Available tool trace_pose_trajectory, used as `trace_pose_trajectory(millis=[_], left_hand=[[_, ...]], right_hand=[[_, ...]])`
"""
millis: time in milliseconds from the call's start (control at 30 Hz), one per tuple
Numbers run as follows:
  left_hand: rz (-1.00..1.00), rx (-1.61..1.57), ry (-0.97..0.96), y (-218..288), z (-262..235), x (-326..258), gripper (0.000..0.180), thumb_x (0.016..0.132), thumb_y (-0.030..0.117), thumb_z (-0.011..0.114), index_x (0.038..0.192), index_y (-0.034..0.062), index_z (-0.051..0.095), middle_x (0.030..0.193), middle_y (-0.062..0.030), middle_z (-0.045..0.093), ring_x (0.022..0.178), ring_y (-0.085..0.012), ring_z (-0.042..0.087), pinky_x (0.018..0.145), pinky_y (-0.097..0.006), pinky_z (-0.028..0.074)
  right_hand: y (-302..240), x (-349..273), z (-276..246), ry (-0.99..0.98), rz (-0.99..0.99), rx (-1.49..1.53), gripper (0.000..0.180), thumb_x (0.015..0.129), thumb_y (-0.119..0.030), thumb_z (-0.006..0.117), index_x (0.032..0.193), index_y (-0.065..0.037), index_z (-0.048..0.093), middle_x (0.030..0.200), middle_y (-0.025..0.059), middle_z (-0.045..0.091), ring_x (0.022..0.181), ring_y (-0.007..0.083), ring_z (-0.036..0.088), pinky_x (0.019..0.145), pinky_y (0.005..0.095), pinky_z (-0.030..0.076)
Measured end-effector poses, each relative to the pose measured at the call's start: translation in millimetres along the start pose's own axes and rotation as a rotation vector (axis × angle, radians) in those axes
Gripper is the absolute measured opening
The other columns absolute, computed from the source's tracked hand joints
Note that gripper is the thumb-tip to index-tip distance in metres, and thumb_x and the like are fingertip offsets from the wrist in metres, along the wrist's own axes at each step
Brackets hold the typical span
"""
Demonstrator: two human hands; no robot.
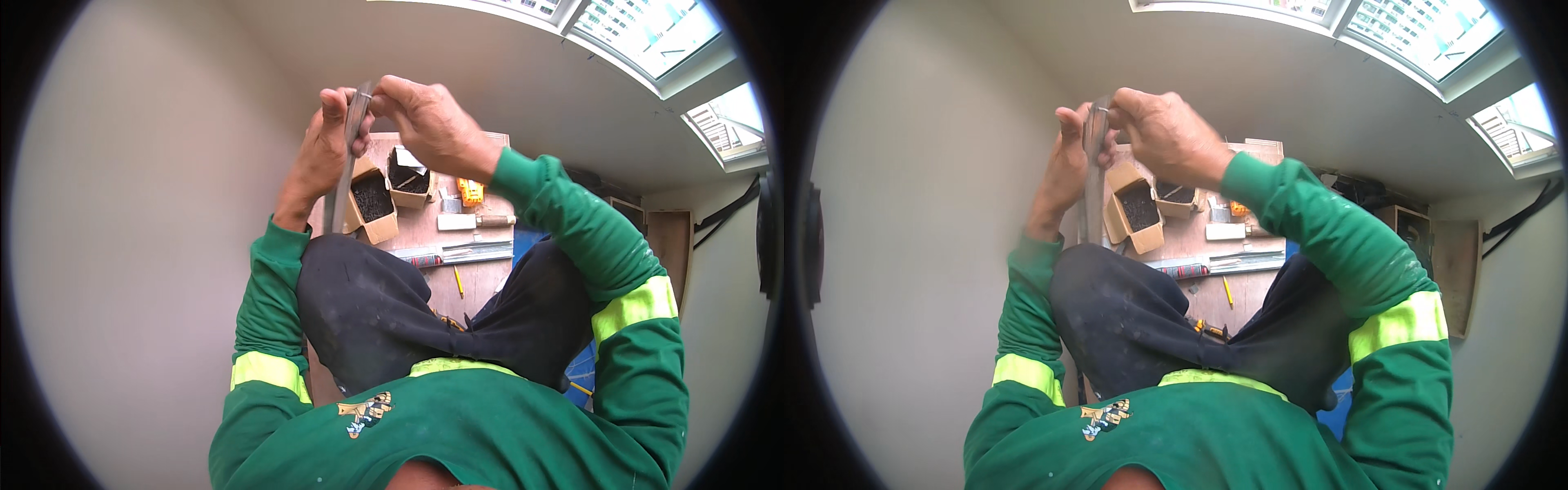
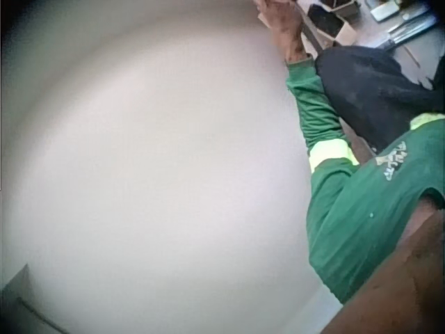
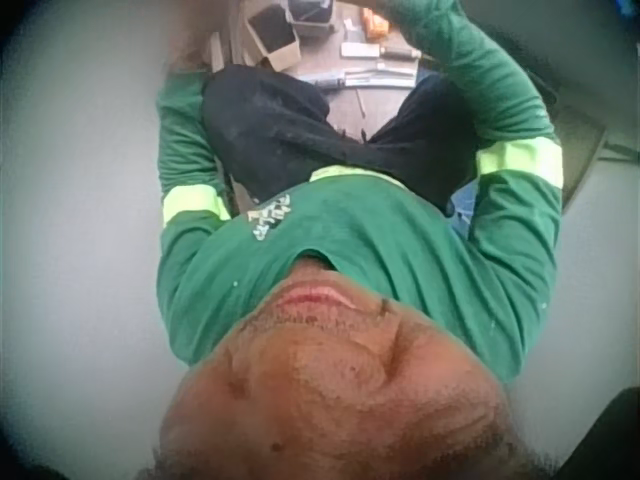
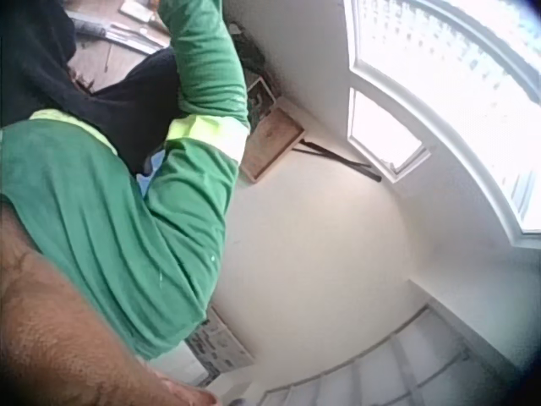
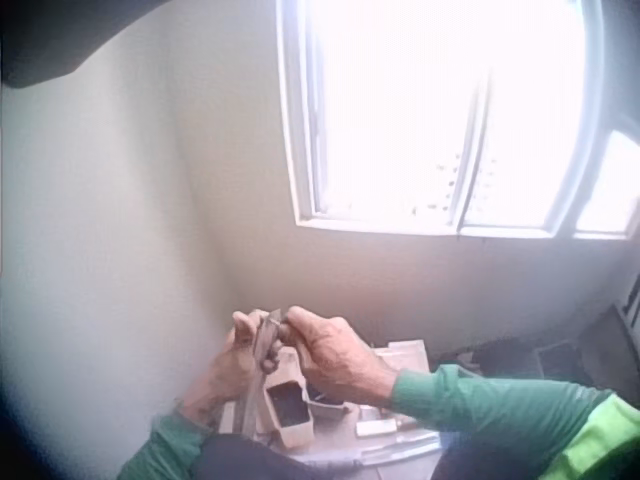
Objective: The person drills holes into metal brackets, inserts screws, and hammers the brackets onto a wall near the ceiling. The person uses a cordless drill, hammer, and screw gun while working in a room with a large window.
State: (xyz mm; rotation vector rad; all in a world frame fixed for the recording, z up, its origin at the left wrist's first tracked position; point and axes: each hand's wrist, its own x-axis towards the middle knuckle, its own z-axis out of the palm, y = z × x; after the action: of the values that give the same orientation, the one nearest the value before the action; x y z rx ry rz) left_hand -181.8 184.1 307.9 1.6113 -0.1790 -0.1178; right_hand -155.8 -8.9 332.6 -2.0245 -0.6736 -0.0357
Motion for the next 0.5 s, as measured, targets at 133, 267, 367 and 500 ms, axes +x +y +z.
trace_pose_trajectory(millis=[133, 267, 367, 500], left_hand=[[0.172, -0.039, 0.153, 4, 20, 8, 0.087, 0.099, 0.086, 0.026, 0.11, 0.0053, 0.057, 0.087, 0.0029, 0.049, 0.073, -0.0064, 0.05, 0.066, -0.023, 0.046], [0.315, 0.29, 0.259, 12, 4, 11, 0.081, 0.104, 0.08, 0.034, 0.114, 0.0031, 0.058, 0.09, -0.0011, 0.058, 0.076, -0.011, 0.056, 0.069, -0.028, 0.049], [0.385, 0.572, 0.365, 14, 0, 12, 0.087, 0.099, 0.085, 0.044, 0.122, 0.0022, 0.058, 0.091, 0.0011, 0.051, 0.077, -0.0095, 0.048, 0.073, -0.027, 0.045], [0.405, 0.316, 0.296, 21, -3, 9, 0.087, 0.1, 0.084, 0.04, 0.122, 0.002, 0.058, 0.095, -0.0035, 0.06, 0.077, -0.0134, 0.056, 0.074, -0.03, 0.049]], right_hand=[[-22, 9, 18, 0.082, 0.235, 0.567, 0.026, 0.11, -0.016, 0.054, 0.109, 0.005, 0.068, 0.079, 0.012, 0.067, 0.082, 0.0269, 0.076, 0.074, 0.0435, 0.059], [-16, 19, -14, 0.002, -0.073, -0.411, 0.022, 0.104, -0.01, 0.053, 0.111, 0.0, 0.072, 0.086, 0.0227, 0.072, 0.08, 0.0339, 0.075, 0.066, 0.0419, 0.055], [-6, 15, -11, 0.059, -0.215, -0.227, 0.02, 0.111, -0.022, 0.06, 0.109, -0.004, 0.069, 0.072, 0.0013, 0.055, 0.065, 0.0122, 0.051, 0.059, 0.0339, 0.04], [6, 19, -8, -0.419, 0.236, 1.207, 0.023, 0.111, -0.024, 0.061, 0.114, -0.004, 0.072, 0.079, -0.0035, 0.055, 0.065, 0.0107, 0.046, 0.06, 0.0284, 0.039]])
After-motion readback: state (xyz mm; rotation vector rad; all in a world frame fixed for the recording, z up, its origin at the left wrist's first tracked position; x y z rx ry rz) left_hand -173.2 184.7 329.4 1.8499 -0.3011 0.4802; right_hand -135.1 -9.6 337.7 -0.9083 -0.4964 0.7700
